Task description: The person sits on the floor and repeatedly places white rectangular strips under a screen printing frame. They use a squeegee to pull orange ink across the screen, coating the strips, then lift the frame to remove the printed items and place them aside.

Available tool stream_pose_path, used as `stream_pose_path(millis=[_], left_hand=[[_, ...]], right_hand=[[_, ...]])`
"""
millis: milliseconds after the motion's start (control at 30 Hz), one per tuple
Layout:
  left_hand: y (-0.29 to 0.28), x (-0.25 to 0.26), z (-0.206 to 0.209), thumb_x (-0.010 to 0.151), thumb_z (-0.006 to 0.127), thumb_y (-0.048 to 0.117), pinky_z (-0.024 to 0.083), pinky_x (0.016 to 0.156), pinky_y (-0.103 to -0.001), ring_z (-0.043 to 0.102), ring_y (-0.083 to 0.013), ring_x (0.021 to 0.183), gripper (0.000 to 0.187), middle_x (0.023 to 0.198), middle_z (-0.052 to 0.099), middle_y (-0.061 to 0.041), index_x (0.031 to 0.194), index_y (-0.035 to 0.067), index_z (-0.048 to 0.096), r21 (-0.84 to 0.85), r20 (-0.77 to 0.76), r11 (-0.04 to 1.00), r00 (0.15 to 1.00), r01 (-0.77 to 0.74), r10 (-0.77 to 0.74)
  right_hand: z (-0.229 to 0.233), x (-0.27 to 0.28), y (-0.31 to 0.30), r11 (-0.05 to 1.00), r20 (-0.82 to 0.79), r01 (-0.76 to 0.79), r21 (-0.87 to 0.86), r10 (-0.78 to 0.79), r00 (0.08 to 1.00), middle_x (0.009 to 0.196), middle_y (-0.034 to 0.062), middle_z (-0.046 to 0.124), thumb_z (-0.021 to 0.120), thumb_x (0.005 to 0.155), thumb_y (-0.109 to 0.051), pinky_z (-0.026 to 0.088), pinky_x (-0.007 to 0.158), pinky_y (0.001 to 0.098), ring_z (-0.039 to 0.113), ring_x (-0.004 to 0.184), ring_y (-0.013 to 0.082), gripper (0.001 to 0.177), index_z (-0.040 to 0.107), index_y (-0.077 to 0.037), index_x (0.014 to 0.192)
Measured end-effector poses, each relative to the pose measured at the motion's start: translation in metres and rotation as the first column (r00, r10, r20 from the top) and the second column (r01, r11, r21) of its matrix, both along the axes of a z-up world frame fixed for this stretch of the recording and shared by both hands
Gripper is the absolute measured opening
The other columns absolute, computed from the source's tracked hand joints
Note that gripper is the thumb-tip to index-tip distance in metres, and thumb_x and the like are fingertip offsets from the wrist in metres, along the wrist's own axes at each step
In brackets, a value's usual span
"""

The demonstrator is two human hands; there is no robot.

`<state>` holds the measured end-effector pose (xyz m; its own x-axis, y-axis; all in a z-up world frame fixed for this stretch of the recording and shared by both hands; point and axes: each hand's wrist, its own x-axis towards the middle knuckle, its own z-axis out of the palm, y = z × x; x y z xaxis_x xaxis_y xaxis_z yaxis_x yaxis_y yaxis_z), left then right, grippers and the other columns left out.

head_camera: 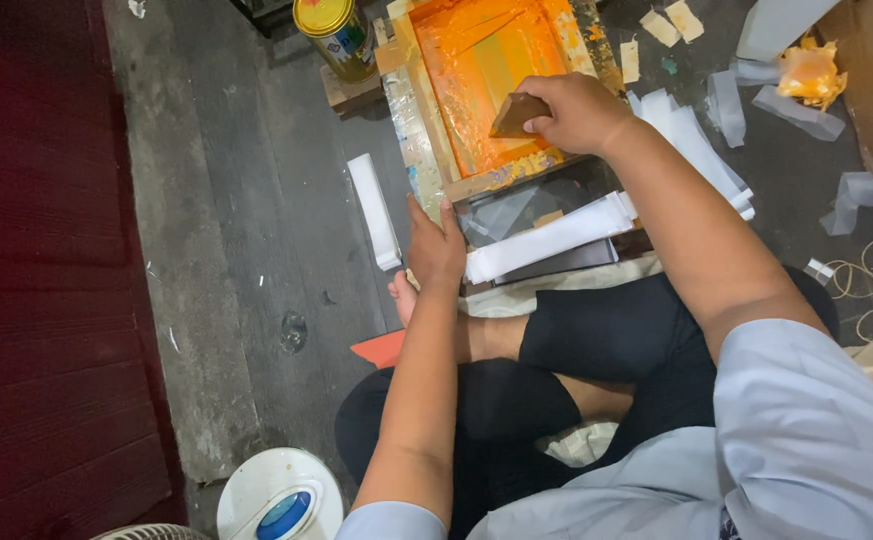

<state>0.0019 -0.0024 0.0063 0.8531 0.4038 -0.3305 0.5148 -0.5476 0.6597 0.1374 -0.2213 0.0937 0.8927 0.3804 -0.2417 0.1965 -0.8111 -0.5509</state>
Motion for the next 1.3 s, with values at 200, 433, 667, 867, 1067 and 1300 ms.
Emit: stream_pose_path(millis=[200, 433, 667, 867, 1067, 1300], left_hand=[[0.001, 0.001, -0.001, 0.097, 0.024, 0.062, 0.047, 0.094, -0.058, 0.054, -0.0439, 0.129, 0.082, 0.155, 0.046, -0.021, 0.163, 0.014, 0.016, -0.001, -0.008, 1.0, 1.0, 0.002, -0.002], [0.001, 0.0, -0.004, 0.098, 0.025, 0.061, 0.046, 0.097, -0.057, 0.054, -0.0436, 0.13, 0.081, 0.156, 0.046, -0.019, 0.162, 0.014, 0.017, 0.008, 0.009, 1.0, 1.0, -0.002, 0.002], [0.002, 0.001, -0.006, 0.098, 0.025, 0.061, 0.045, 0.099, -0.056, 0.053, -0.043, 0.132, 0.081, 0.158, 0.043, -0.019, 0.162, 0.013, 0.016, 0.011, 0.015, 1.0, 1.0, 0.01, -0.01], [0.001, 0.003, -0.005, 0.099, 0.027, 0.059, 0.046, 0.095, -0.057, 0.056, -0.0458, 0.126, 0.08, 0.152, 0.05, -0.021, 0.162, 0.012, 0.018, 0.022, 0.029, 1.0, 1.0, 0.008, -0.009], [0.002, 0.002, -0.005, 0.098, 0.026, 0.061, 0.046, 0.094, -0.059, 0.055, -0.0449, 0.128, 0.081, 0.154, 0.048, -0.021, 0.162, 0.012, 0.018, 0.027, 0.02, 1.0, 1.0, 0.006, -0.006], [0.001, 0.002, 0.005, 0.098, 0.025, 0.06, 0.044, 0.1, -0.058, 0.051, -0.0429, 0.134, 0.081, 0.16, 0.041, -0.018, 0.162, 0.012, 0.016, -0.009, -0.006, 1.0, 1.0, 0.01, -0.01]], right_hand=[[-0.004, 0.003, -0.002, 1.0, 0.01, -0.025, -0.004, 0.025, 1.0, 0.127, 0.0189, 0.067, 0.065, 0.098, -0.017, 0.05, 0.08, 0.0524, 0.063, 0.11, 0.0431, 0.038, 0.061, -0.013, 0.135], [-0.022, 0.006, 0.001, 0.997, 0.038, -0.078, -0.012, 0.079, 0.996, 0.121, 0.0158, 0.07, 0.066, 0.098, -0.016, 0.05, 0.078, 0.0515, 0.064, 0.107, 0.0416, 0.031, 0.063, -0.014, 0.128], [0.0, -0.001, 0.002, 1.0, 0.057, -0.014, 0.014, 0.014, 0.998, 0.128, 0.0168, 0.068, 0.065, 0.097, -0.014, 0.051, 0.084, 0.0515, 0.063, 0.112, 0.0419, 0.039, 0.061, -0.015, 0.137], [-0.016, 0.038, -0.002, 0.995, 0.312, -0.076, -0.064, 0.093, 0.946, 0.12, 0.0154, 0.071, 0.069, 0.098, -0.016, 0.052, 0.074, 0.0532, 0.066, 0.104, 0.0424, 0.032, 0.065, -0.013, 0.13], [-0.076, 0.117, 0.037, 0.964, 0.572, -0.095, -0.25, 0.226, 0.788, 0.105, -0.007, 0.079, 0.07, 0.076, 0.002, 0.051, 0.064, 0.0429, 0.072, 0.094, 0.0263, 0.037, 0.072, -0.021, 0.105], [-0.081, 0.115, 0.052, 0.935, 0.503, -0.043, -0.351, 0.227, 0.834, 0.091, 0.0003, 0.073, 0.066, 0.07, 0.005, 0.048, 0.065, 0.0423, 0.069, 0.082, 0.0319, 0.039, 0.066, -0.025, 0.094]])
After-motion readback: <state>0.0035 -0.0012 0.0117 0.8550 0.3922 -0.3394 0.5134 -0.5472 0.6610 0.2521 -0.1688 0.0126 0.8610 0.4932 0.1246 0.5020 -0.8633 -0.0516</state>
